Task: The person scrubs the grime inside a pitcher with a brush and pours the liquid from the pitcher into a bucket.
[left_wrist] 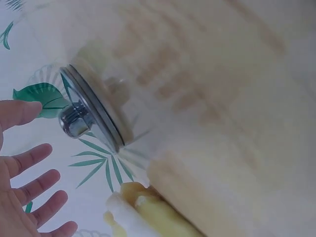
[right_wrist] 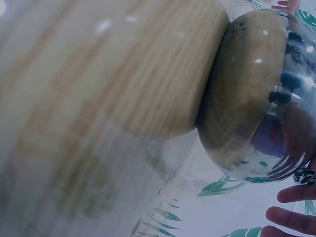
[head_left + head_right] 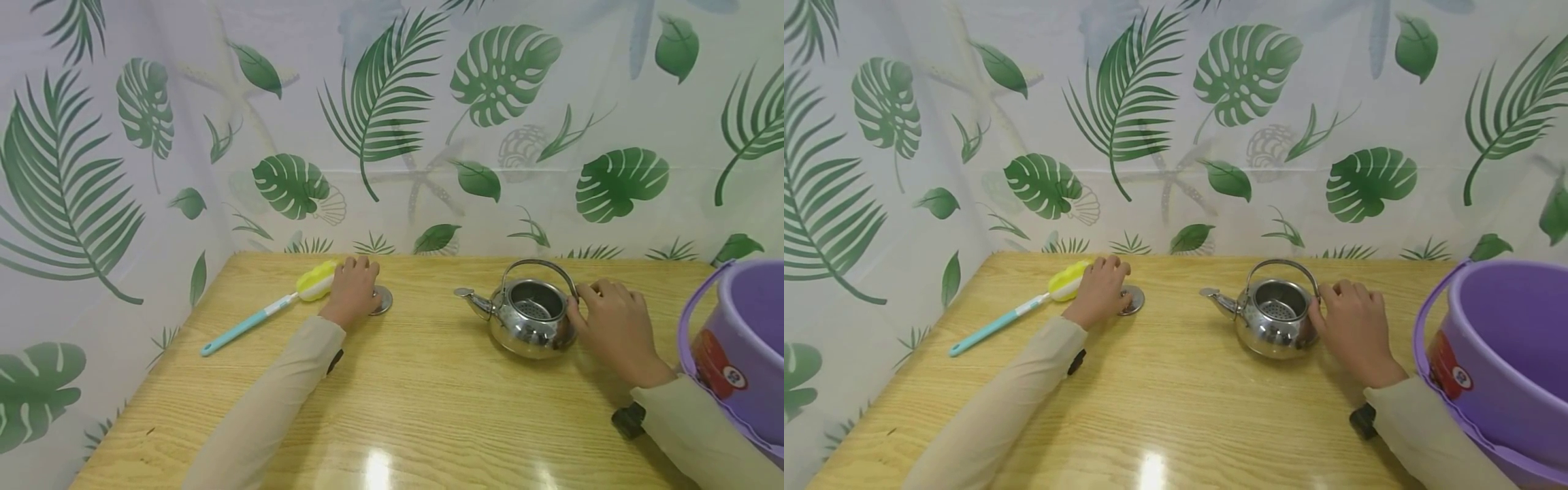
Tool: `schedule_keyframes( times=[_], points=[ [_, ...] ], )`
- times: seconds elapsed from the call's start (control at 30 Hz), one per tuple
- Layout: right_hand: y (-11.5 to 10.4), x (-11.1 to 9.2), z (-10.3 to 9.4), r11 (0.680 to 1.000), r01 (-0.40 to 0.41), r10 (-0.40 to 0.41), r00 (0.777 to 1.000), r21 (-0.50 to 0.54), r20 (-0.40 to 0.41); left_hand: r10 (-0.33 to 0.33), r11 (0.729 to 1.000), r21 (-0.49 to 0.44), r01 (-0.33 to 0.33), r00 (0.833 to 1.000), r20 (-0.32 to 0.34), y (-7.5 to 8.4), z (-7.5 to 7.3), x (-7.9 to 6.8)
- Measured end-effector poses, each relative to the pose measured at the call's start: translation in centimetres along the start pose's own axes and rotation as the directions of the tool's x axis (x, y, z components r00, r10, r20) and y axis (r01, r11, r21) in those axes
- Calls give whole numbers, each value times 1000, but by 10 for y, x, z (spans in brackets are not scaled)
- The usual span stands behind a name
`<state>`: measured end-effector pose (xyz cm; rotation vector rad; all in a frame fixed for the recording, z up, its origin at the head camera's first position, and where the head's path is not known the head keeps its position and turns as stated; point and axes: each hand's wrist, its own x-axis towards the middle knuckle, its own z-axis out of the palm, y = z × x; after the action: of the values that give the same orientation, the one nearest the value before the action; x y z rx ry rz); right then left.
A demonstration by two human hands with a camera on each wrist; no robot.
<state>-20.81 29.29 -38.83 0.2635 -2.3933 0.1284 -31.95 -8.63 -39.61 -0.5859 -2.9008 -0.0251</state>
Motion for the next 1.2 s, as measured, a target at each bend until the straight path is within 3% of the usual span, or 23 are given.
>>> schedule_keyframes(
  times=[0.27,0.57,1.07,1.2],
  points=[
    [0,1,1,1000,5,-5,1000,-3,-10,53,998,-19,-56,988,-143,10,-8,3],
    [0,0,1,1000,7,-7,1000,-4,-23,157,987,26,-156,950,-271,40,-27,-1],
    [2,0,2,1000,9,-9,1000,2,-24,342,939,168,-300,866,-363,100,-62,-7],
    [3,0,3,1000,2,-1,1000,5,-15,373,927,179,-329,857,-355,116,-67,-8]
  ],
)
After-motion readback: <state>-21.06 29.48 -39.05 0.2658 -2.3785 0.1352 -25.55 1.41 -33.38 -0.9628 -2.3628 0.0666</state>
